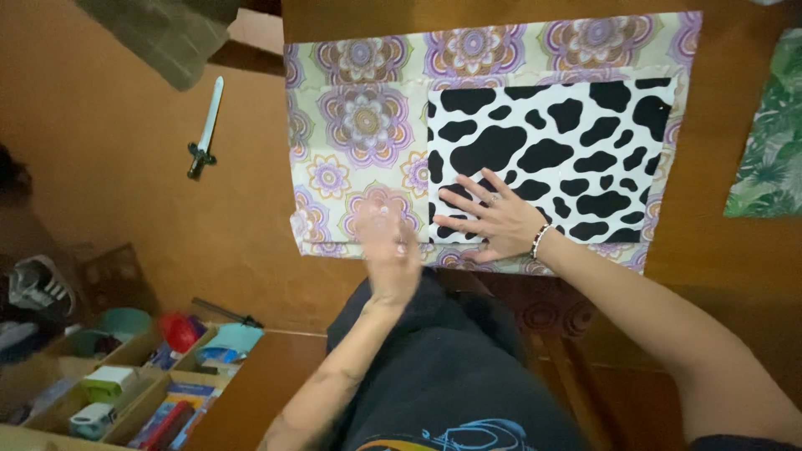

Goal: Folding and smoothing patterned paper to create a decorative cover on a table

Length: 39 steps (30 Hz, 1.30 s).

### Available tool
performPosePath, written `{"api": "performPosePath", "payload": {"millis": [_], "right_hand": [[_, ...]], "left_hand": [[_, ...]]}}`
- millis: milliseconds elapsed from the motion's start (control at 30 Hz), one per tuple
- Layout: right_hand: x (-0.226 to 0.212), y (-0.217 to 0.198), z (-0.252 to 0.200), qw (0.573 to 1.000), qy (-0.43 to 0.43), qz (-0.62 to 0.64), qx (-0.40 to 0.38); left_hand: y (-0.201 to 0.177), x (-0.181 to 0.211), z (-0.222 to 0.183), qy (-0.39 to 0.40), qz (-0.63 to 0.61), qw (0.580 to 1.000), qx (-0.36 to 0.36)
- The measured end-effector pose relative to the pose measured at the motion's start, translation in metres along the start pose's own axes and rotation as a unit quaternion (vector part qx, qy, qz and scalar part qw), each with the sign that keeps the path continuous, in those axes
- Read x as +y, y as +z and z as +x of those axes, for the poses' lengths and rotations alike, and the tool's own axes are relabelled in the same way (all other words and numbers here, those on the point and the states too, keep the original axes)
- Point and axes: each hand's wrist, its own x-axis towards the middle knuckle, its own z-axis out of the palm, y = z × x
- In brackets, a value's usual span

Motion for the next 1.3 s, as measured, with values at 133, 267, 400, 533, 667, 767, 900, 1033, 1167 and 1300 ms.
{"api": "performPosePath", "payload": {"millis": [133,267,400,533,667,767,900,1033,1167,1300], "right_hand": [[-0.001,0.024,-0.017,0.999,0.013,-0.024,-0.031],[0.001,0.025,-0.023,0.999,0.016,0.017,0.034],[0.002,0.008,-0.016,0.991,0.003,0.076,0.111],[-0.003,0.048,-0.041,0.981,0.048,0.060,0.180],[0.015,0.031,-0.052,0.939,0.270,-0.060,0.203],[0.024,0.001,-0.063,0.897,0.393,-0.107,0.170],[0.030,-0.032,-0.078,0.868,0.451,-0.167,0.121],[0.041,-0.034,-0.089,0.867,0.454,-0.163,0.126],[0.046,-0.026,-0.097,0.865,0.465,-0.152,0.110],[0.047,-0.029,-0.095,0.859,0.477,-0.151,0.110]], "left_hand": [[0.084,-0.026,0.024,0.185,-0.240,0.931,-0.201],[0.112,-0.044,0.043,0.377,-0.152,0.897,-0.176],[0.100,-0.051,0.056,0.404,-0.107,0.873,-0.251],[0.103,-0.051,0.050,0.426,-0.058,0.873,-0.231],[0.101,-0.041,0.051,0.436,0.004,0.871,-0.227],[0.096,-0.037,0.049,0.435,0.040,0.868,-0.235],[0.096,-0.036,0.051,0.439,0.055,0.863,-0.243],[0.098,-0.037,0.049,0.437,0.059,0.863,-0.247],[0.094,-0.034,0.052,0.437,0.074,0.859,-0.257],[0.091,-0.038,0.054,0.436,0.092,0.851,-0.278]]}}
